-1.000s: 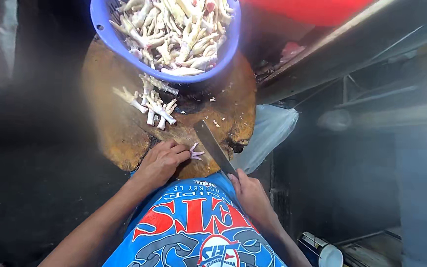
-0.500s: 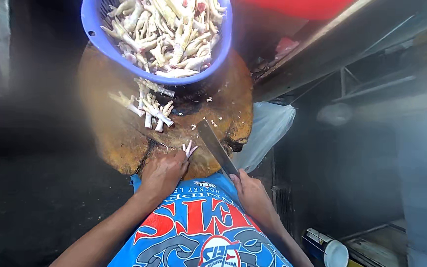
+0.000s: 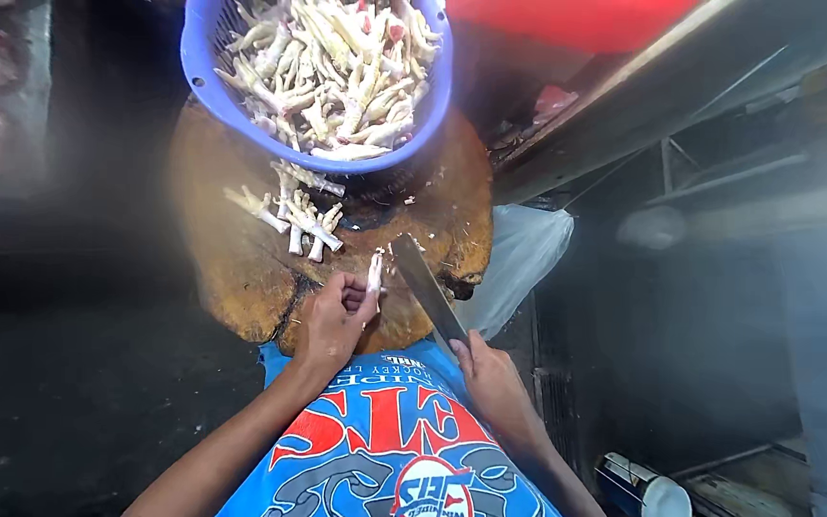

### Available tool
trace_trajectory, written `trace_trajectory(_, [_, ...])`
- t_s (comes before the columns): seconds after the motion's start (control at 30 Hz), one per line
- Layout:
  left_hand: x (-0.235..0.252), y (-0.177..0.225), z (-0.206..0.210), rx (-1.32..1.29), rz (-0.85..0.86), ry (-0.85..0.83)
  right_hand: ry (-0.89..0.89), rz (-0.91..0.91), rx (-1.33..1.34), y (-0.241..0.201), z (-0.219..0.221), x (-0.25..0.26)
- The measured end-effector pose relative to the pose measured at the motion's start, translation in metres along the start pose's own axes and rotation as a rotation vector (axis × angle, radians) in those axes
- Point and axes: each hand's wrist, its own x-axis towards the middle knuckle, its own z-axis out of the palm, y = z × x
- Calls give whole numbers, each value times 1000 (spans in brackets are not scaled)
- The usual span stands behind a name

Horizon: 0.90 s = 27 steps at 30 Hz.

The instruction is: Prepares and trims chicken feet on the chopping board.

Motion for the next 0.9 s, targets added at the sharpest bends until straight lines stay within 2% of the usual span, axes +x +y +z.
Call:
trace_trajectory(0.1, [8,4,-1,1,-191,-173,68,-31,16,3,7,-1])
trace_trajectory(0.2, [13,5,-1,4,-278,-230,-88,14,-17,-3,-2,-1])
trace_trajectory(0.23, [14,6,-1,27,-279,-227,-73,-2,-23,-3,-5,-2])
trace_trajectory(0.33, [16,9,-1,-4,-295,-224,165,-135,84,-3,2,-6])
trace_trajectory(0.37, [16,7,0,-35,-298,-223,176,-149,104,-5,5,-8])
trace_trajectory(0.47, [15,2,2,-12,-269,-215,-131,-9,-16,-9,-10,-5])
trace_trajectory(0.5, [16,3,1,64,-249,-202,-118,9,-27,-7,-11,-4])
trace_trajectory(0.6, [27,13,-1,293,-200,-121,153,-6,103,-1,-2,4])
trace_trajectory(0.67, [33,18,-1,375,-162,-52,218,26,138,-2,6,9])
trace_trajectory(0.8, [49,38,-39,340,-4,208,-16,156,-26,-10,1,23])
trace_trajectory(0.9, [79,65,-92,316,107,347,-25,176,-44,-10,3,24])
